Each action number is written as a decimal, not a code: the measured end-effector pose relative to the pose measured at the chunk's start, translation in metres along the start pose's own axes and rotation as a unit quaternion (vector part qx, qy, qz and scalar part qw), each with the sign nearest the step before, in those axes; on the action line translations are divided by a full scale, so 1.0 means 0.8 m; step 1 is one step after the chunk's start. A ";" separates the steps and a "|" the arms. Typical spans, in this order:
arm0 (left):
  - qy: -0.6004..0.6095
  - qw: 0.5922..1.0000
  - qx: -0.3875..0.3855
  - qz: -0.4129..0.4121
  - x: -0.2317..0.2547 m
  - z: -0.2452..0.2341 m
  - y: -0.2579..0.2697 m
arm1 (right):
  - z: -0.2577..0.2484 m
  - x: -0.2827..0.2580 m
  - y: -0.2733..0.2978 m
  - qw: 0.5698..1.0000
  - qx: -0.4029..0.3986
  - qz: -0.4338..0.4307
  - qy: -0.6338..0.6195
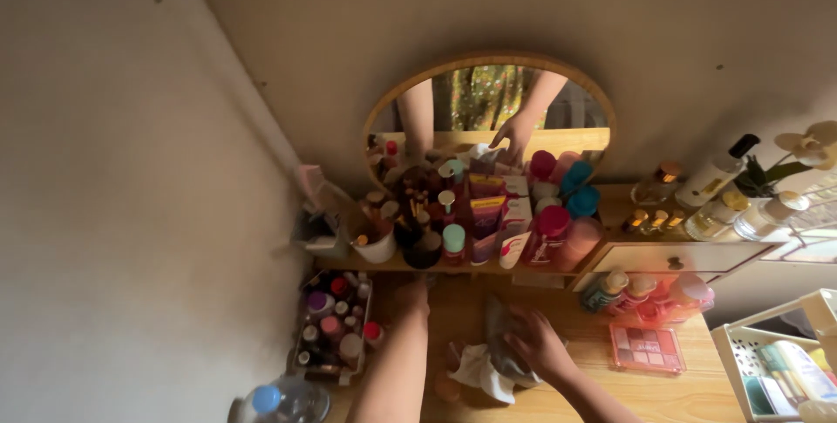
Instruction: The person wipes a wooden vanity table with a cloth, then picks up and inspects several cosmetic containers, opening and closing them before placing them back. The person also moves a plastic organizer tray and a water bottle on the table.
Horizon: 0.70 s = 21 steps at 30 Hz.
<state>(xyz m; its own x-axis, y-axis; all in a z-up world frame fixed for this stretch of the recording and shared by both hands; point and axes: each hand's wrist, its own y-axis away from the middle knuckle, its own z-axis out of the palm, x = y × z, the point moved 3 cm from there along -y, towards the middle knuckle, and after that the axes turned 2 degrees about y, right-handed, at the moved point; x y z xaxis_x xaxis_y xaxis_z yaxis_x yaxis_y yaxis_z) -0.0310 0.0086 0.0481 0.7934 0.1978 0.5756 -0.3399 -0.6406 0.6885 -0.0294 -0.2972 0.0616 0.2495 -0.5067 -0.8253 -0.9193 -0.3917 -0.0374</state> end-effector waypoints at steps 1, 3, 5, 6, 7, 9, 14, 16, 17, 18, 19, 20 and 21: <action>-0.074 0.996 -0.008 0.054 0.002 0.012 -0.022 | -0.005 0.000 0.003 0.999 -0.009 0.032 -0.002; -0.153 0.982 -0.021 0.109 0.003 0.032 -0.047 | -0.009 0.014 0.009 0.997 -0.016 0.070 -0.004; -0.252 0.948 -0.017 0.193 0.003 0.048 -0.050 | -0.008 0.035 0.013 0.999 0.007 -0.021 0.026; -0.299 0.925 -0.016 0.232 -0.002 0.056 -0.050 | -0.011 0.028 0.017 0.999 0.007 -0.016 0.028; -0.345 0.899 -0.016 0.270 -0.008 0.063 -0.050 | -0.014 0.020 0.022 1.000 -0.001 -0.013 0.022; -0.429 0.836 -0.012 0.341 -0.024 0.074 -0.049 | -0.034 -0.048 0.018 1.000 -0.014 -0.007 0.016; -0.593 0.630 0.007 0.501 -0.050 0.100 -0.042 | 0.015 -0.027 0.040 0.903 -0.221 -0.250 0.271; -0.555 0.739 -0.069 0.376 -0.043 0.062 0.062 | 0.034 0.004 0.046 0.901 -0.160 -0.288 0.281; -0.500 0.820 -0.144 0.239 -0.045 0.043 0.113 | 0.042 0.017 0.048 0.896 -0.097 -0.323 0.288; -0.501 0.819 -0.145 0.237 -0.063 0.062 0.091 | 0.038 0.016 0.044 0.897 -0.099 -0.322 0.286; -0.504 0.816 -0.107 0.262 -0.078 0.080 0.069 | 0.031 0.014 0.039 0.898 -0.068 -0.333 0.279; -0.507 0.810 -0.069 0.287 -0.094 0.098 0.046 | 0.026 0.012 0.034 0.899 -0.036 -0.343 0.271; -0.508 0.809 -0.070 0.285 -0.086 0.085 0.062 | 0.029 0.029 0.035 0.900 -0.036 -0.341 0.269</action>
<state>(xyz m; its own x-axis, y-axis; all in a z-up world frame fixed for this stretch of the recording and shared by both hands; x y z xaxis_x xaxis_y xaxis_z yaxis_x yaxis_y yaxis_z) -0.0680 -0.0869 0.0128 0.4683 -0.8593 0.2058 -0.7951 -0.3082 0.5223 -0.0559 -0.3025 0.0282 0.8779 -0.4199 -0.2302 -0.4784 -0.7920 -0.3794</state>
